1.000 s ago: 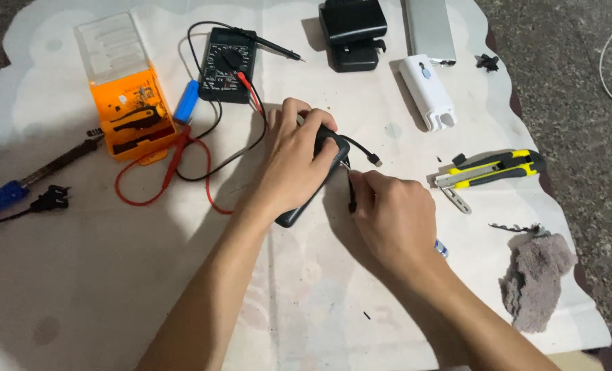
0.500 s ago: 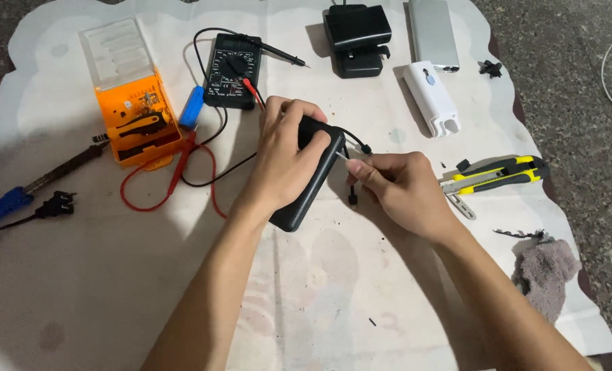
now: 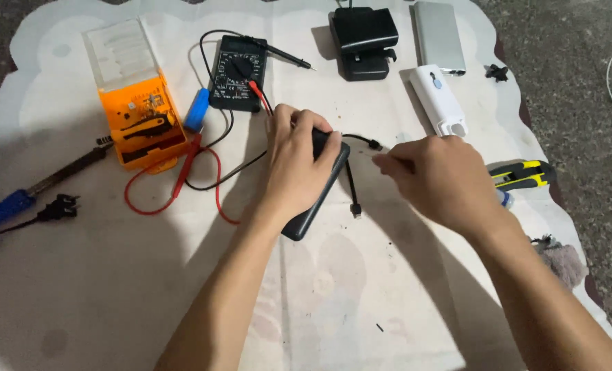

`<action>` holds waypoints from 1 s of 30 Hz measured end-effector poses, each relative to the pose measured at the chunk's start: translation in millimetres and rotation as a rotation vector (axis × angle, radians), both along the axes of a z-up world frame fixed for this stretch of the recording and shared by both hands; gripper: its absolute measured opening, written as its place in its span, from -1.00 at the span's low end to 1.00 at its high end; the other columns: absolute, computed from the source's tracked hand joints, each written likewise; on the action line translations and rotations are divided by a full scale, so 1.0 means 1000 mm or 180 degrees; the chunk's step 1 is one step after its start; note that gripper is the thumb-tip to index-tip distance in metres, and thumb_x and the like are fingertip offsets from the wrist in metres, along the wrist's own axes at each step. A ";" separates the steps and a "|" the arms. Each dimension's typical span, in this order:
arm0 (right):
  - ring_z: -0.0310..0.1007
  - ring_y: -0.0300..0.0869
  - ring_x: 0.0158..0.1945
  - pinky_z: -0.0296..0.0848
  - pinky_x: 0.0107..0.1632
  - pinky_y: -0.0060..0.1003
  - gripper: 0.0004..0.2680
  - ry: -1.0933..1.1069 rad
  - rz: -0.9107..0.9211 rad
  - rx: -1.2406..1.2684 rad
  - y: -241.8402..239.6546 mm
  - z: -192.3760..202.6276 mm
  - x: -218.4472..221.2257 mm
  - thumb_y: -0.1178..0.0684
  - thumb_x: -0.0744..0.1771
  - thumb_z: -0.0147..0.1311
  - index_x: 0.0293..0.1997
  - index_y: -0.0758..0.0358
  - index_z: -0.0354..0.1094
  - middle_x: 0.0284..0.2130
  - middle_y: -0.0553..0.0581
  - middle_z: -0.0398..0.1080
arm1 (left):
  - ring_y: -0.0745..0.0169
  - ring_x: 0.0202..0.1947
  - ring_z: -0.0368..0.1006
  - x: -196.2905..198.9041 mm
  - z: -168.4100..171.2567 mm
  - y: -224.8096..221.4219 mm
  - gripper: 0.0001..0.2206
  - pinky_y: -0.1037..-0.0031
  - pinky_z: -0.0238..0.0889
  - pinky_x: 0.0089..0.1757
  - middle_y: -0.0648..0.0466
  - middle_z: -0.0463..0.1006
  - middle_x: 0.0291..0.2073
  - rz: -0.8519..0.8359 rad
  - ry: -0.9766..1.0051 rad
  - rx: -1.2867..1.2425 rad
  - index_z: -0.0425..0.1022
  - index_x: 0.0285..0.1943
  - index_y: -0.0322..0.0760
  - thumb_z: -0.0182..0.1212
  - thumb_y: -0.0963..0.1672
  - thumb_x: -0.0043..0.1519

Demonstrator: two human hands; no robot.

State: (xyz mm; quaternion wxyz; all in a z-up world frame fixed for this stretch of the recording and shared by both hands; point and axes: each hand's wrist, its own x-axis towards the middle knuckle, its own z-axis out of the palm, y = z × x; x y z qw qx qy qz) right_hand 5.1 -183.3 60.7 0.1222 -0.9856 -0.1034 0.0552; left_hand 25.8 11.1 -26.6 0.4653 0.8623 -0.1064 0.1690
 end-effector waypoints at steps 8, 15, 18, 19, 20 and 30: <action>0.38 -0.07 -0.69 0.35 -0.45 -0.27 -0.86 -0.0028 0.0166 0.0572 -0.003 -0.013 0.007 0.05 0.35 0.12 -0.29 0.18 0.63 -0.77 0.15 0.41 | -0.19 0.03 0.22 -0.002 0.006 0.001 -0.82 0.13 0.20 0.04 0.03 0.15 -0.16 -0.0073 0.0062 0.0078 0.27 -0.15 -0.17 0.18 -0.07 0.32; 0.25 -0.14 -0.74 0.22 -0.51 -0.32 -0.85 -0.0103 0.0225 0.0814 -0.004 -0.011 0.010 0.06 0.36 0.11 -0.30 0.21 0.62 -0.83 0.14 0.34 | -0.16 0.02 0.23 -0.008 0.018 0.002 -0.82 0.13 0.25 -0.01 0.04 0.15 -0.15 -0.0100 0.0140 0.0335 0.26 -0.14 -0.15 0.16 -0.06 0.33; 0.34 -0.15 -0.74 0.27 -0.51 -0.35 -0.87 -0.0189 0.0323 0.0522 0.000 -0.008 0.009 0.09 0.35 0.10 -0.25 0.21 0.63 -0.79 0.13 0.41 | -0.15 0.02 0.22 -0.008 0.019 0.001 -0.84 0.11 0.26 -0.04 0.03 0.15 -0.16 -0.0094 0.0128 0.0375 0.25 -0.15 -0.14 0.14 -0.06 0.34; 0.34 -0.15 -0.74 0.27 -0.51 -0.35 -0.87 -0.0188 0.0323 0.0520 -0.001 -0.007 0.008 0.09 0.35 0.10 -0.25 0.21 0.63 -0.79 0.13 0.41 | -0.15 0.02 0.22 -0.009 0.019 0.000 -0.84 0.11 0.26 -0.04 0.03 0.15 -0.16 -0.0095 0.0129 0.0373 0.25 -0.15 -0.14 0.14 -0.06 0.34; 0.36 -0.11 -0.74 0.29 -0.52 -0.32 -0.87 -0.0296 0.0417 0.0374 -0.001 -0.007 0.008 0.09 0.34 0.11 -0.27 0.21 0.62 -0.79 0.14 0.41 | -0.14 0.03 0.22 -0.009 0.020 0.000 -0.83 0.11 0.27 -0.04 0.03 0.16 -0.16 -0.0084 0.0152 0.0388 0.25 -0.15 -0.14 0.14 -0.06 0.33; 0.43 -0.18 -0.70 0.43 -0.47 -0.38 -0.83 -0.0886 0.1056 -0.0908 0.008 -0.015 -0.007 0.13 0.37 0.00 -0.34 0.14 0.55 -0.76 0.02 0.39 | -0.12 0.03 0.22 -0.008 0.015 -0.004 -0.82 0.13 0.22 0.05 0.03 0.18 -0.16 -0.0090 0.0110 0.0594 0.30 -0.14 -0.15 0.16 -0.04 0.35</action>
